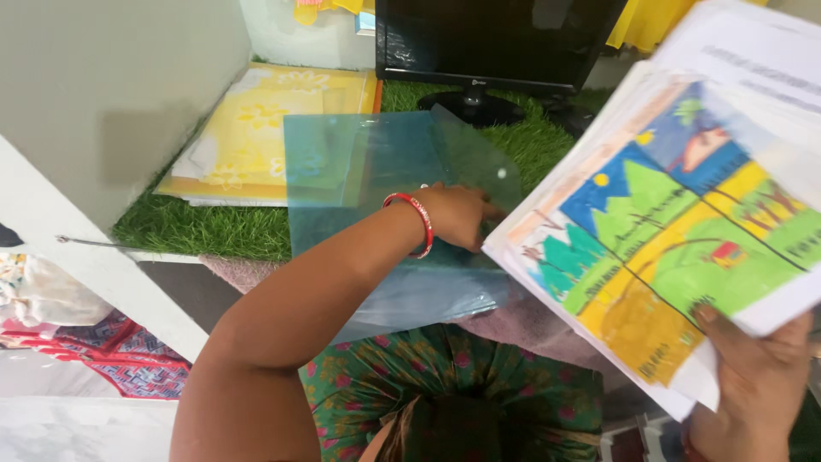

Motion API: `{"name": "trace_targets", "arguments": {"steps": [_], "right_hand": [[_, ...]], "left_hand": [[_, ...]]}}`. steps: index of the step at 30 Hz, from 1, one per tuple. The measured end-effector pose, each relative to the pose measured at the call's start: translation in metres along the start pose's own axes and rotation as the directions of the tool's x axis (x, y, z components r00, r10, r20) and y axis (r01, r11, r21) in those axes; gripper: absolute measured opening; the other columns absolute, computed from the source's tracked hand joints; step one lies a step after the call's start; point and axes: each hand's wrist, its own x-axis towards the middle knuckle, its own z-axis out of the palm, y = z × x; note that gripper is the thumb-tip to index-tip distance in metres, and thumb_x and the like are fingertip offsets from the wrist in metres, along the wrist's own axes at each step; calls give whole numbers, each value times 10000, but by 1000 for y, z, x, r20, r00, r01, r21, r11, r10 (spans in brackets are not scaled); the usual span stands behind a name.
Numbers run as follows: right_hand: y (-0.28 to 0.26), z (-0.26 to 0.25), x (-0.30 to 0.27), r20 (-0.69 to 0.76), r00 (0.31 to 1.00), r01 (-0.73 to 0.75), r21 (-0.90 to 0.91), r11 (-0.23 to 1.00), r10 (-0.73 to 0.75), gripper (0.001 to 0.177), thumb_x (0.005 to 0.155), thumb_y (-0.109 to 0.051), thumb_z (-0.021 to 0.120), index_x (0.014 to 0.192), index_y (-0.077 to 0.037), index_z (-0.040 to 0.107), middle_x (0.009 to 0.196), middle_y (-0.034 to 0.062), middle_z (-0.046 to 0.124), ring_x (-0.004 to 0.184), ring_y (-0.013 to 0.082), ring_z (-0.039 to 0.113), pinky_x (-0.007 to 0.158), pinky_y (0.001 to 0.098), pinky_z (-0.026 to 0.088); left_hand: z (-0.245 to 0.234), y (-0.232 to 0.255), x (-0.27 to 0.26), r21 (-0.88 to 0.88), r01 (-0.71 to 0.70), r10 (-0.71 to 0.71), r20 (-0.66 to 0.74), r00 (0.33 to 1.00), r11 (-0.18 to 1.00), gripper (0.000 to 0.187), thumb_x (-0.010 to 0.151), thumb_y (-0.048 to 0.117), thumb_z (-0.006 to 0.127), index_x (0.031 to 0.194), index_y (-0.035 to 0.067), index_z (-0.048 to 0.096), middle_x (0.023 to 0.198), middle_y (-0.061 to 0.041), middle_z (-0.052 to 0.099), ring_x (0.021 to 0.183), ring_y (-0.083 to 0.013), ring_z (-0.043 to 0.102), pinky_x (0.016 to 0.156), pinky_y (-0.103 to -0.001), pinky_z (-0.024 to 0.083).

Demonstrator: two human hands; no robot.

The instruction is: The person sorts through a stack of papers and worksheets, places them into a yellow floral folder, and then into a blue folder. The person then wipes the green artificial turf surface with a cloth.

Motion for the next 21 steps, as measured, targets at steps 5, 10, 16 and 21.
{"name": "trace_targets", "arguments": {"steps": [5, 10, 16, 21], "right_hand": [[32, -5, 24, 162, 982, -97, -9, 995, 97, 457, 904, 199, 601, 1330, 32, 587, 1257, 126, 690, 1112, 193, 679, 1038, 332, 550], [48, -8, 49, 215, 956, -172, -136, 976, 199, 518, 848, 181, 582, 1332, -4, 601, 1265, 94, 703, 1100, 168, 684, 972, 299, 542], [47, 1, 67, 252, 947, -152, -195, 969, 199, 506, 856, 183, 584, 1329, 6, 609, 1269, 97, 702, 1102, 161, 682, 973, 292, 537], [43, 9, 79, 279, 939, -135, -232, 963, 199, 488, 874, 190, 581, 1328, 13, 616, 1266, 94, 702, 1085, 157, 676, 945, 295, 535]], "left_hand": [[-4, -20, 4, -21, -110, 110, 13, 994, 994, 699, 746, 386, 784, 1407, 330, 566, 1447, -26, 557, 1359, -283, 505, 1096, -545, 372], [2, -43, 2, -52, -249, 245, -68, 967, 967, 434, 727, 322, 852, 1135, 243, 729, 1251, -38, 633, 1213, -270, 583, 975, -456, 464], [8, -47, 7, -154, -251, 250, -24, 968, 956, 333, 747, 276, 851, 1035, 189, 709, 1092, -43, 676, 1060, -249, 670, 868, -405, 525], [11, -47, 7, -88, -375, 358, -163, 919, 923, 292, 682, 244, 904, 921, 167, 756, 1093, -51, 656, 1090, -277, 612, 850, -410, 506]]}}
